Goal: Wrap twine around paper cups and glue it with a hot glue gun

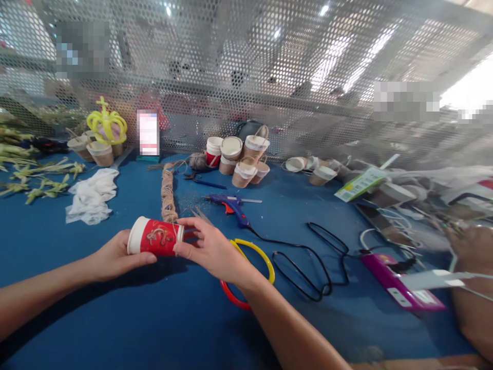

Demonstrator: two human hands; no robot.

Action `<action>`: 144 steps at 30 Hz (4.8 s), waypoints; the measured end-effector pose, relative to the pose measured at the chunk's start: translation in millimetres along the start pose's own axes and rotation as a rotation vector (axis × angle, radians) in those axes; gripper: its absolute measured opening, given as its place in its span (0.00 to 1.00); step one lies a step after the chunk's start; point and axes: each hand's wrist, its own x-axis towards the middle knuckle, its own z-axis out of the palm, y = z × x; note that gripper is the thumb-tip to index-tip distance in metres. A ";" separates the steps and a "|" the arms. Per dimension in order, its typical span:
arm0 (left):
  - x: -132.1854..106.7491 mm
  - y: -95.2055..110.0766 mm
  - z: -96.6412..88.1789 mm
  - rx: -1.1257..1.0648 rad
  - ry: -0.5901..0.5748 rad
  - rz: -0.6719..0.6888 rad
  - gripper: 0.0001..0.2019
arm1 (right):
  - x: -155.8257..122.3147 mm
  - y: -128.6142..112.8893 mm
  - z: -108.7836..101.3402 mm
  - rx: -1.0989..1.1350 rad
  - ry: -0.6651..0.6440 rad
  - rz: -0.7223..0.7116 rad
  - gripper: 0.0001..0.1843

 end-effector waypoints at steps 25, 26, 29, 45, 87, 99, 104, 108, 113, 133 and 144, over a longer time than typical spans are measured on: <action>3.2 -7.9 -8.6 -0.298 0.034 -0.108 0.13 | 23.1 21.8 -93.4 -0.646 0.763 0.215 0.11; 3.3 -7.7 -8.8 -0.294 0.047 -0.104 0.13 | 24.6 23.3 -95.1 -0.678 0.737 0.245 0.11; 3.4 -6.5 -8.9 -0.274 0.075 -0.099 0.15 | 28.9 29.3 -98.6 -0.729 0.675 0.311 0.12; 5.3 -4.6 -9.6 -0.274 0.187 -0.132 0.12 | -16.4 -25.4 -37.5 -0.147 0.277 0.112 0.11; 10.2 4.0 -7.9 -0.478 0.288 -0.300 0.09 | -36.9 -21.1 -23.2 -1.127 0.259 -0.324 0.11; 9.9 5.6 -6.5 -0.486 0.288 -0.312 0.09 | -36.7 -27.2 -19.3 -0.995 0.224 -0.252 0.10; 9.4 4.6 -6.5 -0.470 0.283 -0.326 0.10 | -37.1 -28.1 -17.2 -0.898 0.194 -0.215 0.09; 8.7 4.2 -6.6 -0.478 0.290 -0.320 0.09 | -37.9 -25.8 -17.8 -0.889 0.183 -0.207 0.07; 8.9 4.9 -6.6 -0.508 0.281 -0.304 0.10 | -37.7 -25.4 -17.4 -0.906 0.185 -0.171 0.08; 3.9 -7.3 -6.5 -0.256 0.266 -0.172 0.10 | -41.4 -22.7 -24.9 -1.069 0.223 -0.320 0.12; 0.1 3.1 -4.1 -0.031 0.209 -0.083 0.10 | -39.3 -31.4 -22.8 -0.982 0.209 -0.269 0.12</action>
